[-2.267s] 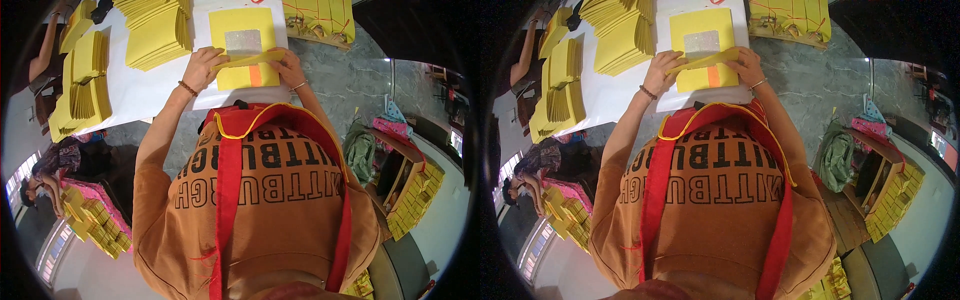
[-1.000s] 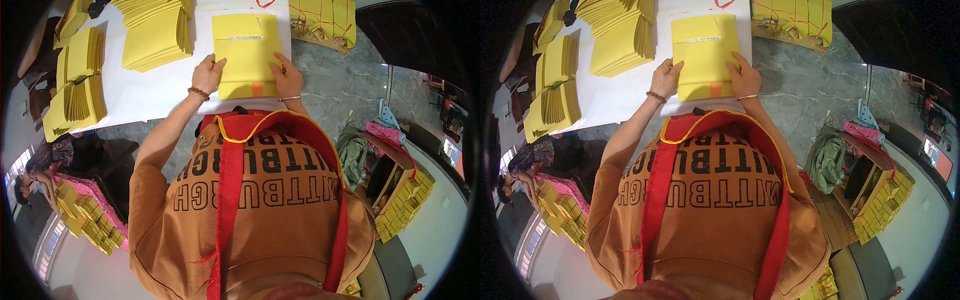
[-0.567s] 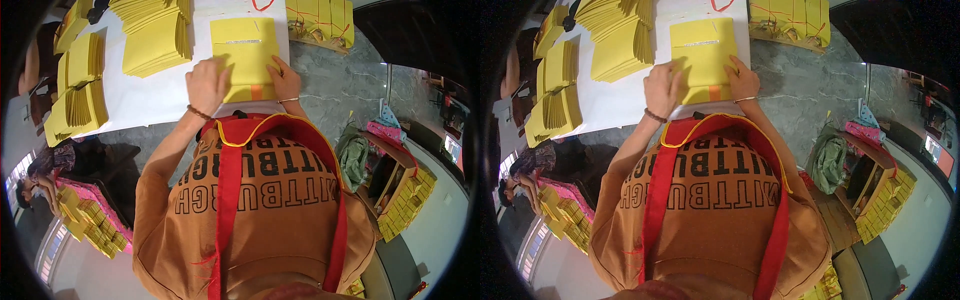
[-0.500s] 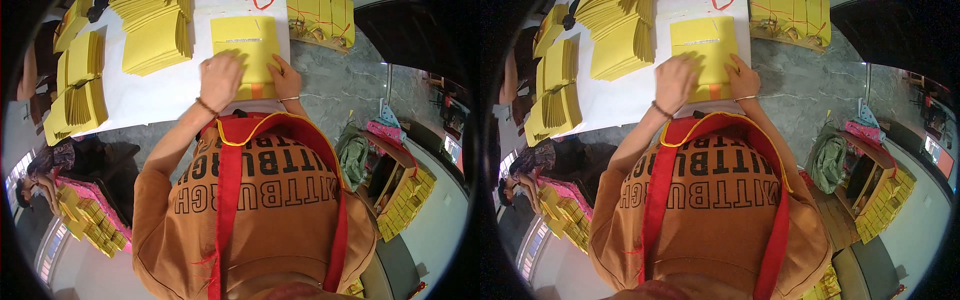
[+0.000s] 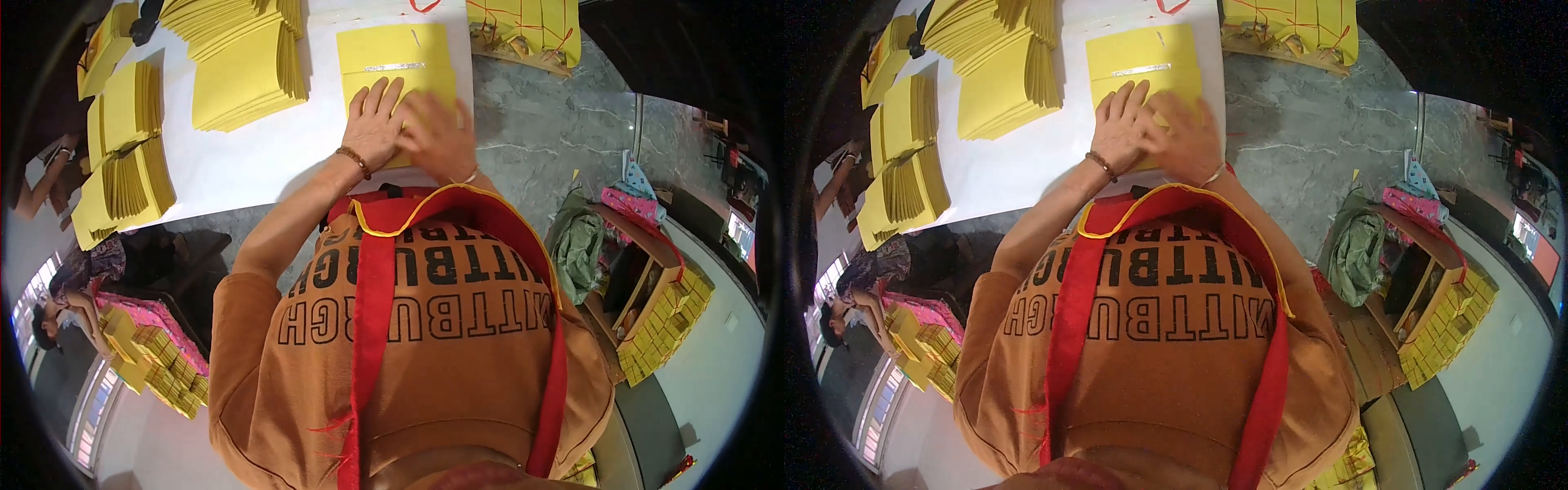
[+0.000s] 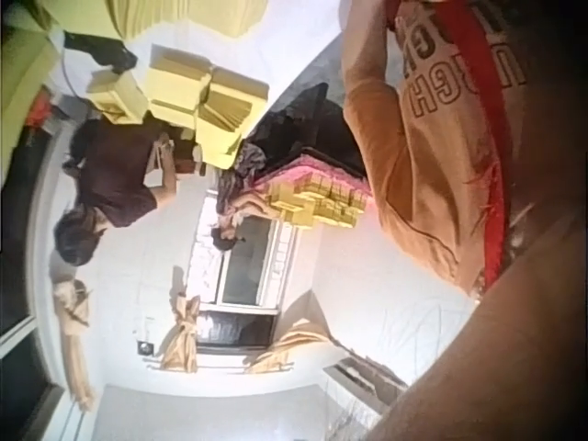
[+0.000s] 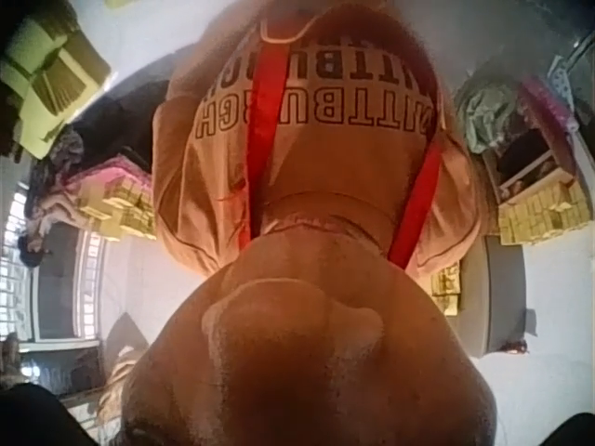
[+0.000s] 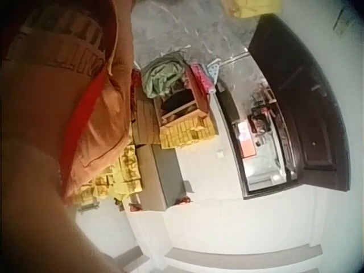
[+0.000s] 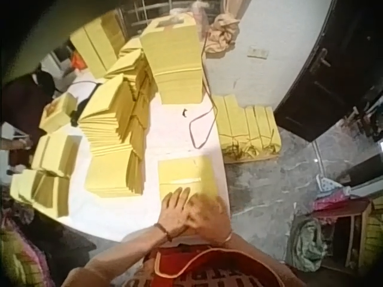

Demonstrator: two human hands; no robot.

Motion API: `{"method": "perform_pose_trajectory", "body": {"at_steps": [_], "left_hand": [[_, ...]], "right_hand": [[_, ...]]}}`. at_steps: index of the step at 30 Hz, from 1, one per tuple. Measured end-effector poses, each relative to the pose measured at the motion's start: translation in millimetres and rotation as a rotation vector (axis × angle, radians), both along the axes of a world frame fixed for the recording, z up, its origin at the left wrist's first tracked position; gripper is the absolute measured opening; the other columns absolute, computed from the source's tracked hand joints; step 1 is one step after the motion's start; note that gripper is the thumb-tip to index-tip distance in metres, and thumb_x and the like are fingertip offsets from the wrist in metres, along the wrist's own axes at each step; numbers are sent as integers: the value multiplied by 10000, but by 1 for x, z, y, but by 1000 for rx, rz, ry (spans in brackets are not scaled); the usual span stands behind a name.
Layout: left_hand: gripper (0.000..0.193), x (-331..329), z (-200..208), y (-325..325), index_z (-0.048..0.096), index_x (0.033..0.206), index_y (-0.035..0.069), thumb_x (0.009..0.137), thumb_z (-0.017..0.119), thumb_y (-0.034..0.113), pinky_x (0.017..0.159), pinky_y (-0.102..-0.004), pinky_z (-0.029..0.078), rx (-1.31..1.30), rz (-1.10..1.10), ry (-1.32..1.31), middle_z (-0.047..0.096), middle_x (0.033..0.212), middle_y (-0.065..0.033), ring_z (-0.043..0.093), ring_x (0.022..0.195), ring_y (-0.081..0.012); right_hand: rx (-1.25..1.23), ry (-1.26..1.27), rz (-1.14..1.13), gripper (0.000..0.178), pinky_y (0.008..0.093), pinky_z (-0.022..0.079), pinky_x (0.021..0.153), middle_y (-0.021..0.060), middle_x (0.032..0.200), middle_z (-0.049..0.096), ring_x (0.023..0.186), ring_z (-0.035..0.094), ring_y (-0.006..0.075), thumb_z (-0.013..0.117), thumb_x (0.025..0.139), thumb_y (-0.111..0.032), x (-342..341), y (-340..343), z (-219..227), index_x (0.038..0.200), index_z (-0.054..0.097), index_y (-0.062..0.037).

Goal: Folding yellow paper sheets and stacking them on a table.

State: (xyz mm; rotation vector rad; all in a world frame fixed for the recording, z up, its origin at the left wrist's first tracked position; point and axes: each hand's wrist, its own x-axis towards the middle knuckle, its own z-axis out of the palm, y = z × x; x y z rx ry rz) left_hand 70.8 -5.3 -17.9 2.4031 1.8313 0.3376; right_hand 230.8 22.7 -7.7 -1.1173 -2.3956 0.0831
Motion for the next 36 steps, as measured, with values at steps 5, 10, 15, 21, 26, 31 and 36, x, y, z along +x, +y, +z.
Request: {"method": "perform_pose_trajectory", "body": {"at_steps": [5,10,15,21,26,31,36], "left_hand": [[501,-1,4,0,422,1278,106,801,526,221,1012,-458,223,-43,6,-112,380,1329,-124,288,1267,-287],[487,-15,0,2,399,1292,68,819,497,134,1007,-427,245,-71,60,-463,372,1334,-142,306,1258,-286],[526,-31,18,-8,349,1318,35,841,518,180,1020,-430,250,71,-69,-437,339,1350,-177,298,1261,-317],[748,-31,10,-21,244,1370,34,814,548,431,1054,-449,204,-81,-200,-52,222,1410,-215,206,1311,-358],[610,-14,13,-14,399,1279,12,786,571,327,937,-427,367,-62,-214,142,386,1303,-235,392,1192,-359],[499,9,15,-4,513,1145,13,692,580,210,643,-345,469,132,-91,223,581,1014,-169,570,909,-267],[482,-28,91,-13,532,1139,59,675,613,162,738,-329,458,271,-36,-21,592,1031,-99,579,915,-213]], "right_hand": [[-161,-174,208,560,540,230,993,144,1346,346,1265,297,294,445,815,-571,-6,-9,-16,1193,503,-162],[-211,-219,220,626,552,176,1020,183,1388,265,1297,235,325,406,846,-549,-8,-11,-19,1291,392,-109],[-191,-260,208,632,535,177,1028,183,1374,297,1292,256,313,412,849,-533,-11,-9,-16,1286,399,-77],[-520,-32,243,632,482,160,1059,174,1414,257,1331,195,284,473,863,-431,6,11,-25,1355,313,-67],[-1465,1150,382,532,377,149,1088,154,1421,258,1340,184,250,361,947,-309,25,31,-24,1400,199,-83],[-1467,1284,286,509,393,251,1053,160,1380,330,1266,332,279,331,953,-327,33,47,-1,1390,217,-92],[-1335,1603,104,505,399,362,979,129,1330,405,1179,444,260,363,937,-355,49,66,18,1360,285,-91]]}}
